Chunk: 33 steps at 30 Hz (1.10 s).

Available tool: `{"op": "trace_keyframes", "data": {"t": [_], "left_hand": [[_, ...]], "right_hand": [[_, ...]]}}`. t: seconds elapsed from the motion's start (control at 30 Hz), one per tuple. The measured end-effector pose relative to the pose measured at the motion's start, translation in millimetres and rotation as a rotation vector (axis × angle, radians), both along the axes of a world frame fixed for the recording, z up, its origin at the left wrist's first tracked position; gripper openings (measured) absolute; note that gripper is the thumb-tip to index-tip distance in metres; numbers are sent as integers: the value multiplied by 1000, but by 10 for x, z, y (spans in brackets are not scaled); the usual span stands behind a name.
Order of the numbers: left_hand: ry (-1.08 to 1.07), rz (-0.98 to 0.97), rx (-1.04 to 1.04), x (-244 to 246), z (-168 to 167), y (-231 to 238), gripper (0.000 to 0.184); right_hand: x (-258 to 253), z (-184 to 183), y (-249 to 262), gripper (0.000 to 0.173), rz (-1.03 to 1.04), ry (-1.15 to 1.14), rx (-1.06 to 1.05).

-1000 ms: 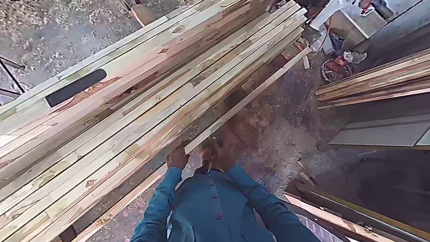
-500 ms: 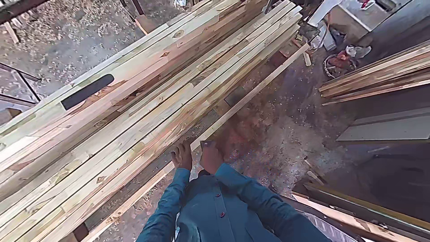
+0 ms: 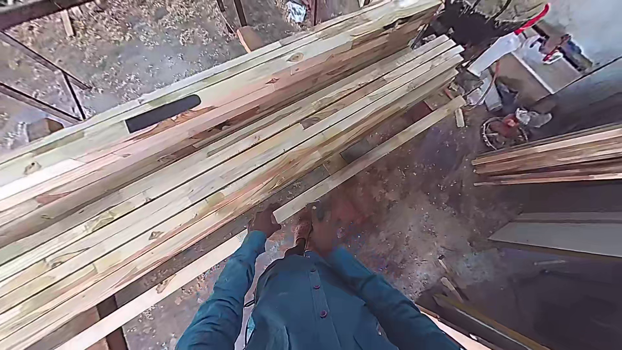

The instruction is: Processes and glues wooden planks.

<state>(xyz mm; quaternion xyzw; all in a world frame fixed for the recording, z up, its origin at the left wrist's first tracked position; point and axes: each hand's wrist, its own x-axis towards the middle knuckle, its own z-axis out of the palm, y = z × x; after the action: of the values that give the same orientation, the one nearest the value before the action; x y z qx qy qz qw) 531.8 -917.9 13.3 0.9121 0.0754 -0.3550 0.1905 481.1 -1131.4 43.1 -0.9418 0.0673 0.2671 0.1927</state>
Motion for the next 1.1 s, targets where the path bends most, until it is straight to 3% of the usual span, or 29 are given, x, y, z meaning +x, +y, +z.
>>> {"op": "trace_keyframes", "data": {"t": [0.1,0.2,0.3,0.4,0.5,0.57,0.7,0.8,0.97,1.03,1.1], "left_hand": [[-119,43,111,-214,91,-181,66],[-252,57,175,-390,53,-290,52],[-284,71,196,-375,27,-303,49],[-220,54,180,-333,104,-282,56],[-318,-30,269,-360,-47,-272,59],[-325,-100,263,-306,-114,-175,59],[15,-121,-2,-37,175,147,78],[28,-71,-25,-127,261,463,91],[-31,165,277,-858,247,1230,100],[-155,246,377,-1215,129,1419,88],[-301,248,417,-1417,-73,1544,68]], "right_hand": [[328,363,-381,56,-115,-36,61],[719,374,-728,49,-256,-96,114],[661,484,-388,47,-234,-25,46],[231,455,291,67,-118,96,67],[-38,460,525,73,19,204,112],[-30,487,424,64,45,187,162],[52,438,16,53,-32,-46,243],[151,406,-247,49,-110,-157,309],[85,223,-508,54,-447,-28,952],[18,207,-503,50,-472,92,1122],[-18,178,-422,58,-456,223,1201]]}}
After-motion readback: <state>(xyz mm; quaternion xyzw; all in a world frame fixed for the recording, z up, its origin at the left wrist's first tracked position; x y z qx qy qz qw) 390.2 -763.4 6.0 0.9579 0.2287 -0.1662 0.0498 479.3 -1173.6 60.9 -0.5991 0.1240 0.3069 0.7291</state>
